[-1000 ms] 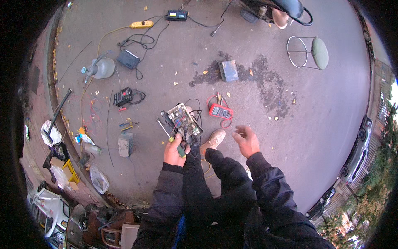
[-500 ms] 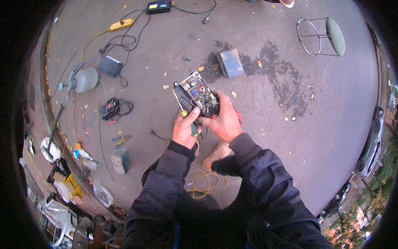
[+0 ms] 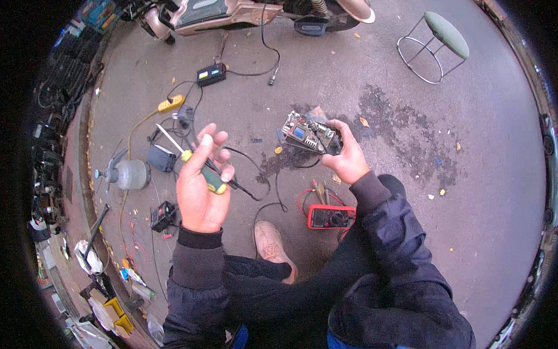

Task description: The person uses a screwdriver to remove and reattach the scooter seat, then tests a small electrical component with a multimeter. They manipulate wires and connectors while seated on the ground.

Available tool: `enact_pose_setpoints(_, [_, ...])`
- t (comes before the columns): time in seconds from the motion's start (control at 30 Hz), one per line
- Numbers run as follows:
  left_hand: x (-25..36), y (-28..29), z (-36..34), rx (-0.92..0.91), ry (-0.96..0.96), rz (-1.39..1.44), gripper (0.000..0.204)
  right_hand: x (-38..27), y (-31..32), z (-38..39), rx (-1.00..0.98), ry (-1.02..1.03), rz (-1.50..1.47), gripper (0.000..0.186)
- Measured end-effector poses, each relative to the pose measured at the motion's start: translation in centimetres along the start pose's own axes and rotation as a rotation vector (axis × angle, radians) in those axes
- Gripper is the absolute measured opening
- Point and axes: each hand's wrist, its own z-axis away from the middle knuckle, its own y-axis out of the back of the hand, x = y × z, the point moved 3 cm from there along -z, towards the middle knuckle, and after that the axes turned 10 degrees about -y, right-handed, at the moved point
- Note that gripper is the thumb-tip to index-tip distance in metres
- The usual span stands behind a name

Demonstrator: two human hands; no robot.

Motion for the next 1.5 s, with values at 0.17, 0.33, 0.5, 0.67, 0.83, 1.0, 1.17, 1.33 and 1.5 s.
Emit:
enact_pose_setpoints(0.17, [-1.5,-0.6,0.5,0.014,0.032,-0.247,0.028,-1.7,1.3,0.6,-0.115,0.078,-0.222,0.082])
enact_pose_setpoints(0.33, [-4.5,1.5,0.4,0.099,0.255,-0.349,0.031,-4.5,0.8,2.7,-0.343,0.033,-0.425,0.083])
enact_pose_setpoints(0.5, [-5.7,1.0,0.7,-0.128,0.373,-0.273,0.039,-4.4,0.4,4.2,-0.42,0.046,-0.345,0.081])
enact_pose_setpoints(0.67, [-6.1,0.8,1.4,-0.146,0.38,-0.353,0.044,-3.8,0.6,4.7,-0.374,0.076,-0.231,0.079])
enact_pose_setpoints(0.83, [-5.3,1.2,0.6,-0.068,0.339,-0.401,0.035,-2.3,1.3,3.7,-0.299,0.022,-0.155,0.078])
enact_pose_setpoints(1.0, [-2.8,1.8,0.0,-0.083,0.254,-0.367,0.038,1.8,3.8,-1.5,-0.129,-0.069,0.062,0.077])
enact_pose_setpoints(1.17, [-1.6,1.4,1.0,-0.09,0.238,-0.363,0.041,7.2,3.7,-7.3,-0.146,-0.224,-0.051,0.083])
enact_pose_setpoints(1.33, [-1.2,1.3,2.3,-0.095,0.287,-0.358,0.036,11.9,3.2,-10.2,-0.112,-0.202,0.201,0.083])
enact_pose_setpoints(1.5, [-1.9,1.8,2.8,-0.11,0.318,-0.361,0.036,14.7,3.2,-12.2,-0.069,-0.151,0.467,0.09])
